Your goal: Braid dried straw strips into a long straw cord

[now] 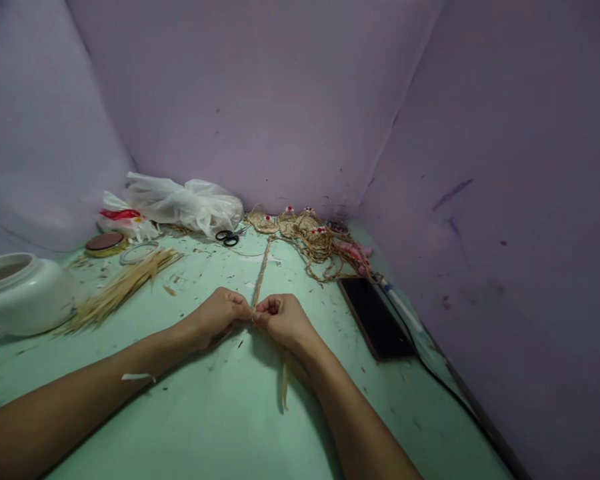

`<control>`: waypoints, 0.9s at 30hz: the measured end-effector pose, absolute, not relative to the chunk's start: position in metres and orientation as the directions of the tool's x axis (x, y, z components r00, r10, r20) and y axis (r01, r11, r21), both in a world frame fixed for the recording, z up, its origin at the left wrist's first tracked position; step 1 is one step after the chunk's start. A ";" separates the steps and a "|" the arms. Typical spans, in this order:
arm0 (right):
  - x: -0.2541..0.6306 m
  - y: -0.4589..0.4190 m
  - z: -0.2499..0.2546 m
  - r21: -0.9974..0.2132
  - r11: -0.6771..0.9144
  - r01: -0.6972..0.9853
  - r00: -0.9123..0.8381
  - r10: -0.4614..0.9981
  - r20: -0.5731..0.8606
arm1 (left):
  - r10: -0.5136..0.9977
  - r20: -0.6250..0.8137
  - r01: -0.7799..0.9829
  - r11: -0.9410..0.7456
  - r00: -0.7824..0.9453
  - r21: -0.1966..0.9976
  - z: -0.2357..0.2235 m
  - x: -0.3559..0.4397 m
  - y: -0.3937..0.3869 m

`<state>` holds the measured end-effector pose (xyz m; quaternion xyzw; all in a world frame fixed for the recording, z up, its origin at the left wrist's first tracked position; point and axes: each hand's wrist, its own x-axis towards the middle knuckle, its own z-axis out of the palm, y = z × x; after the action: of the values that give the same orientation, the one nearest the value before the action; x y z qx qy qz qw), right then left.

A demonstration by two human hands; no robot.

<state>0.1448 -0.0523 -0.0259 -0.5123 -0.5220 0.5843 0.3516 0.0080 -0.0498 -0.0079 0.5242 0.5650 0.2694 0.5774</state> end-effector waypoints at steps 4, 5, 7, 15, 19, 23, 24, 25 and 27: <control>0.146 -0.054 -0.030 -0.895 -0.072 0.439 -0.079 0.990 -0.118 | 0.929 -0.339 0.332 0.277 0.146 0.902 -0.016 0.012 -0.052; 0.146 -0.055 -0.028 -0.855 -0.058 0.516 -0.048 0.994 -0.096 | 0.937 -0.320 0.343 0.257 0.139 0.903 -0.018 0.012 -0.052; 0.146 -0.060 -0.021 -0.781 -0.048 0.623 -0.019 0.997 -0.077 | 0.951 -0.283 0.361 0.223 0.124 0.906 -0.021 0.013 -0.052; 0.131 -0.085 -0.003 -0.512 0.219 0.831 -0.173 0.975 0.137 | 0.938 -0.327 0.147 0.309 0.116 0.940 -0.013 0.014 -0.056; 0.127 -0.088 -0.004 -0.487 0.279 0.827 -0.226 0.960 0.167 | 0.909 -0.364 0.052 0.361 0.201 0.931 -0.007 0.010 -0.059; 0.137 -0.084 -0.003 -0.633 0.304 0.712 -0.299 0.947 0.118 | 0.915 -0.339 0.084 0.329 0.219 0.941 -0.011 0.004 -0.057; 0.142 -0.081 -0.001 -0.696 0.275 0.663 -0.337 0.940 0.050 | 0.915 -0.339 0.089 0.327 0.219 0.941 -0.012 0.004 -0.057; 0.148 -0.078 0.001 -0.765 0.217 0.606 -0.366 0.930 -0.027 | 0.914 -0.341 0.094 0.328 0.220 0.940 -0.013 0.003 -0.057; 0.159 -0.070 0.006 -0.885 0.026 0.464 -0.339 0.929 -0.151 | 0.911 -0.345 0.107 0.329 0.225 0.938 -0.013 0.004 -0.058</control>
<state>0.1587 -0.0700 0.0062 -0.5185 -0.6715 0.4673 0.2486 0.0036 -0.0583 -0.0126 0.4795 0.5308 0.3250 0.6187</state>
